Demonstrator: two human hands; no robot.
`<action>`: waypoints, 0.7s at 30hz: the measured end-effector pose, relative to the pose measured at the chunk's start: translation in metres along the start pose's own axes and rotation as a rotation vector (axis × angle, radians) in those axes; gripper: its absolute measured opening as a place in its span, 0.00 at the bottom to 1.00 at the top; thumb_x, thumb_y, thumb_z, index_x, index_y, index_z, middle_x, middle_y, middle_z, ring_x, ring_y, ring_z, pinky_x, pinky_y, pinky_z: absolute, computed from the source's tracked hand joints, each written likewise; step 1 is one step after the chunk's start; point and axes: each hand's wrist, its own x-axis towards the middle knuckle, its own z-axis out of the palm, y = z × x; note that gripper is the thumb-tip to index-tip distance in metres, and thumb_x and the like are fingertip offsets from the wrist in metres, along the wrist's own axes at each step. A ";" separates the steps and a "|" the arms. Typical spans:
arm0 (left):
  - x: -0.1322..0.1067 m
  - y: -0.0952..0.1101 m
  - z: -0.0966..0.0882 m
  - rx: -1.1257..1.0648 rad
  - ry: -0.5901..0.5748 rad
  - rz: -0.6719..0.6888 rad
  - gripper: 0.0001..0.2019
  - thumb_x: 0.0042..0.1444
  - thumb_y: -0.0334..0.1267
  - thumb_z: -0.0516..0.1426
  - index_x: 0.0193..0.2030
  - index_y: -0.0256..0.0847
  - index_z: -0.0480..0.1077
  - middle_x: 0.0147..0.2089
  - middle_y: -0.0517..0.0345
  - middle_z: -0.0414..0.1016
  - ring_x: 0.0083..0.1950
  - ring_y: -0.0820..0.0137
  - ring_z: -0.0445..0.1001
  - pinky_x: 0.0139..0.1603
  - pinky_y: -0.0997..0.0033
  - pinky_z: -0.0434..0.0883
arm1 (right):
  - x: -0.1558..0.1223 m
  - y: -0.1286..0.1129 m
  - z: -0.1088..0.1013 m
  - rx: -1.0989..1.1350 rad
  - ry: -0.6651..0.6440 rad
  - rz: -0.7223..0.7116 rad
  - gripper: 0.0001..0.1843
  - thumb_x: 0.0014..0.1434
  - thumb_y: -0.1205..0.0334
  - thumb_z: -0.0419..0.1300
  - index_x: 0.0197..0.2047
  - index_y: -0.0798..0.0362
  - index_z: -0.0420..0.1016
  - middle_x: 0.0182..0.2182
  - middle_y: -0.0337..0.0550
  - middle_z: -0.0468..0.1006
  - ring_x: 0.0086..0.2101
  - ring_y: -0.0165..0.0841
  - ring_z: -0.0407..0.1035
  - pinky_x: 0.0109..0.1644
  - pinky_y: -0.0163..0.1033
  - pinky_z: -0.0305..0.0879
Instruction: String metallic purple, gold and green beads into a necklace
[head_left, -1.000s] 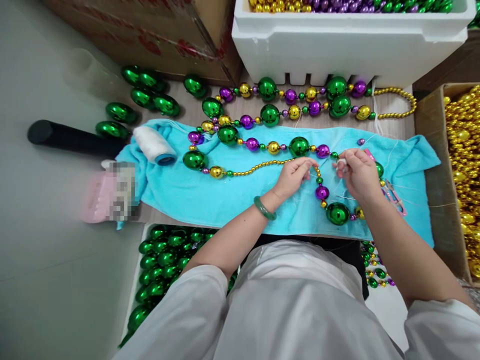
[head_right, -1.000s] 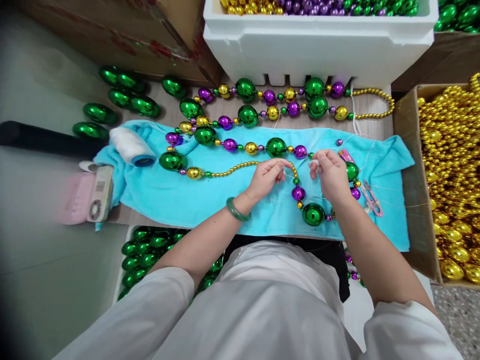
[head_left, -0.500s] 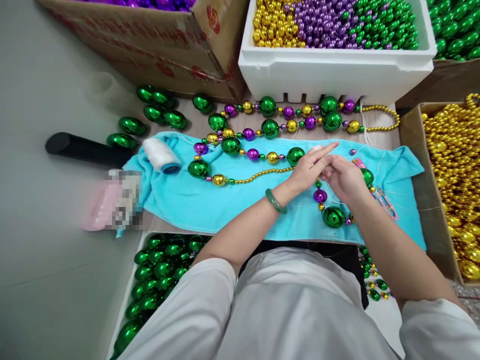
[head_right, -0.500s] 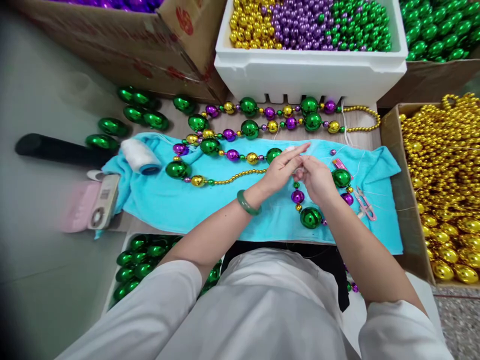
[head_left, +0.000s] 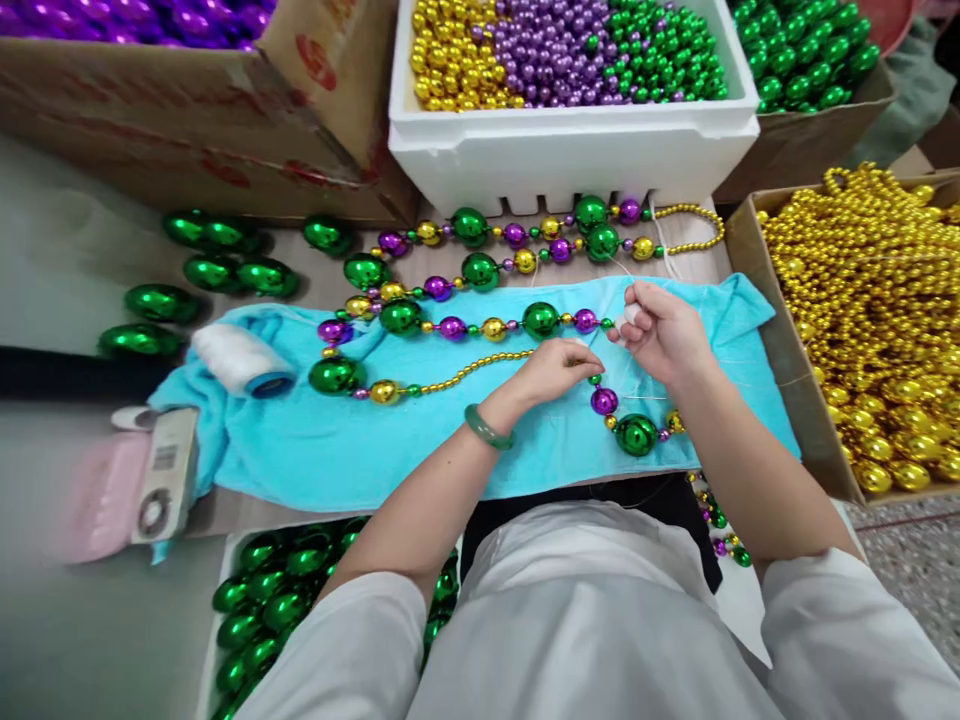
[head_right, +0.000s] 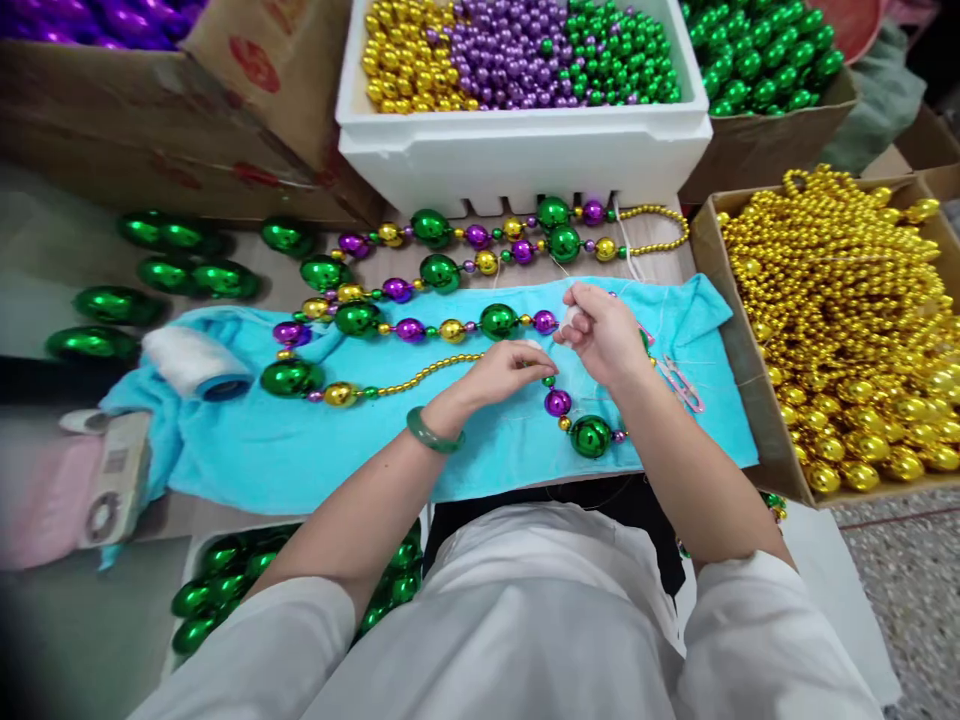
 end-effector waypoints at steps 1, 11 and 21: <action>-0.001 -0.001 0.000 0.013 -0.006 -0.013 0.07 0.54 0.36 0.59 0.32 0.39 0.79 0.34 0.55 0.80 0.36 0.71 0.75 0.40 0.71 0.70 | 0.000 -0.006 -0.006 -0.077 0.037 -0.061 0.11 0.57 0.53 0.60 0.30 0.50 0.66 0.18 0.31 0.59 0.22 0.27 0.59 0.34 0.38 0.66; -0.017 -0.001 0.009 -0.100 0.152 -0.103 0.06 0.50 0.39 0.61 0.30 0.40 0.78 0.34 0.56 0.79 0.32 0.73 0.73 0.31 0.75 0.71 | -0.056 -0.009 -0.146 -1.470 0.455 -0.056 0.05 0.51 0.59 0.62 0.30 0.51 0.73 0.28 0.44 0.75 0.31 0.39 0.68 0.38 0.44 0.63; -0.018 0.018 0.005 -0.323 0.119 -0.313 0.06 0.50 0.35 0.60 0.32 0.34 0.75 0.26 0.58 0.75 0.22 0.80 0.66 0.19 0.81 0.64 | -0.075 0.016 -0.180 -1.371 0.467 0.044 0.08 0.51 0.57 0.63 0.26 0.48 0.68 0.26 0.45 0.75 0.28 0.39 0.69 0.32 0.43 0.61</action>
